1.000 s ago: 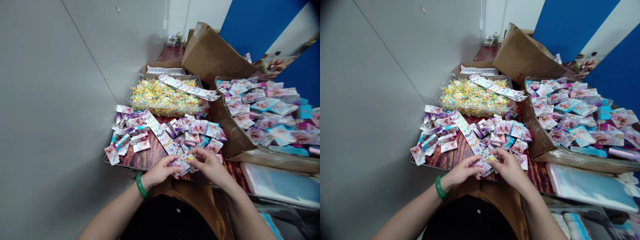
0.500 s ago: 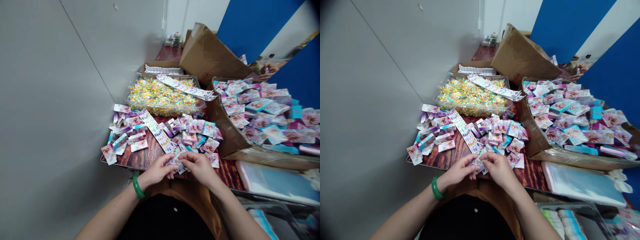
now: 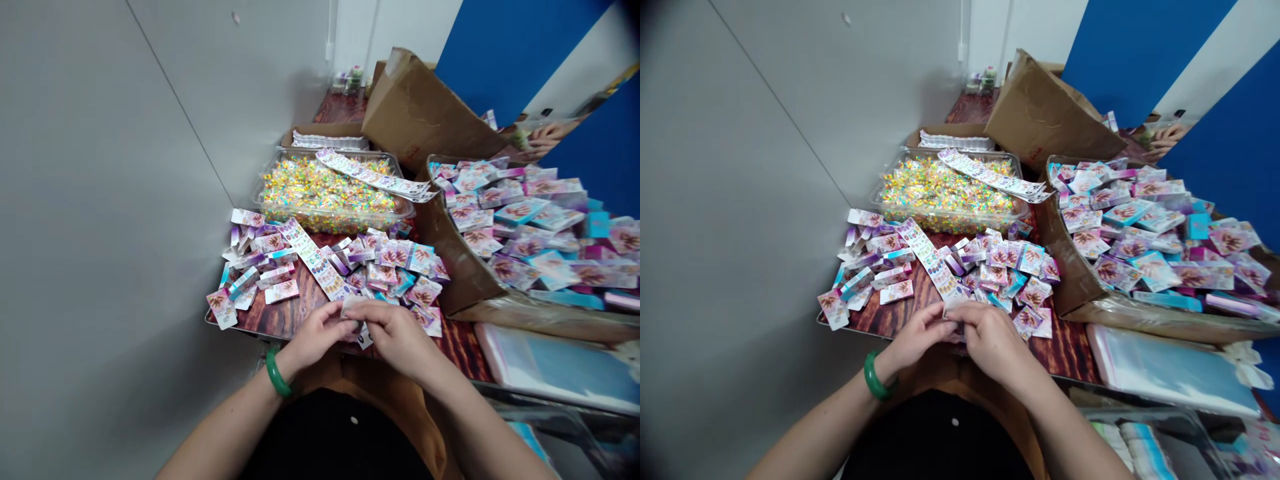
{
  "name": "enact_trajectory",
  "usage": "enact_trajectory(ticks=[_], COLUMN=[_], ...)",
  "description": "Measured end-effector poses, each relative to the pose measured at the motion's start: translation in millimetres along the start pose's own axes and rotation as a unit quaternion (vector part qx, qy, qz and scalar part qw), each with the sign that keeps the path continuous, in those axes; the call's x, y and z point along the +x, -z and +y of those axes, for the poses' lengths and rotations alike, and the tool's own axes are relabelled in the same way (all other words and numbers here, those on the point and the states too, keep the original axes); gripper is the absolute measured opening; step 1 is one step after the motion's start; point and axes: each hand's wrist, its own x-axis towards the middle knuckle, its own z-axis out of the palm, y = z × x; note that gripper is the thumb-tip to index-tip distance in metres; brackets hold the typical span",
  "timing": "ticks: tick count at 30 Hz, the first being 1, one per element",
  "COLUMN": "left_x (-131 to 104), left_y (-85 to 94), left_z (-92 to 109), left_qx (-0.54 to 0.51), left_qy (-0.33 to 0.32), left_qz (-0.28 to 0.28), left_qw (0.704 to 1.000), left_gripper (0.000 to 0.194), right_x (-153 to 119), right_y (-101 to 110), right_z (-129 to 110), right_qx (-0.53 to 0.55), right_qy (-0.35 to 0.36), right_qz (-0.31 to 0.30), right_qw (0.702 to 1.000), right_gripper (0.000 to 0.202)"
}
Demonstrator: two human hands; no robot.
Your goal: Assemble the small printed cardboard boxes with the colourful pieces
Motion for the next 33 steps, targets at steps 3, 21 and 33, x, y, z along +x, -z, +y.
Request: enact_trajectory(ticks=[3,21,33], left_x=[0.7,6.7,11.7], left_y=[1.8,2.6,-6.3], left_z=[3.5,17.5,12.0], left_qx=[-0.047,-0.149,-0.068], left_qy=[-0.017,0.016,0.031], left_qz=[-0.010,-0.008,0.059], left_qw=[0.999,0.989,0.996], left_gripper=[0.040,0.025,0.032], right_x=[2.3,7.0,11.4], right_y=[-5.8,-5.9,-10.1], right_z=[-4.1,13.6,23.8], right_qx=[0.031,0.455,0.431], right_qy=[0.072,-0.210,-0.228], right_qz=[0.058,0.051,0.030], right_qw=[0.995,0.864,0.873], right_gripper=[0.041,0.028,0.024])
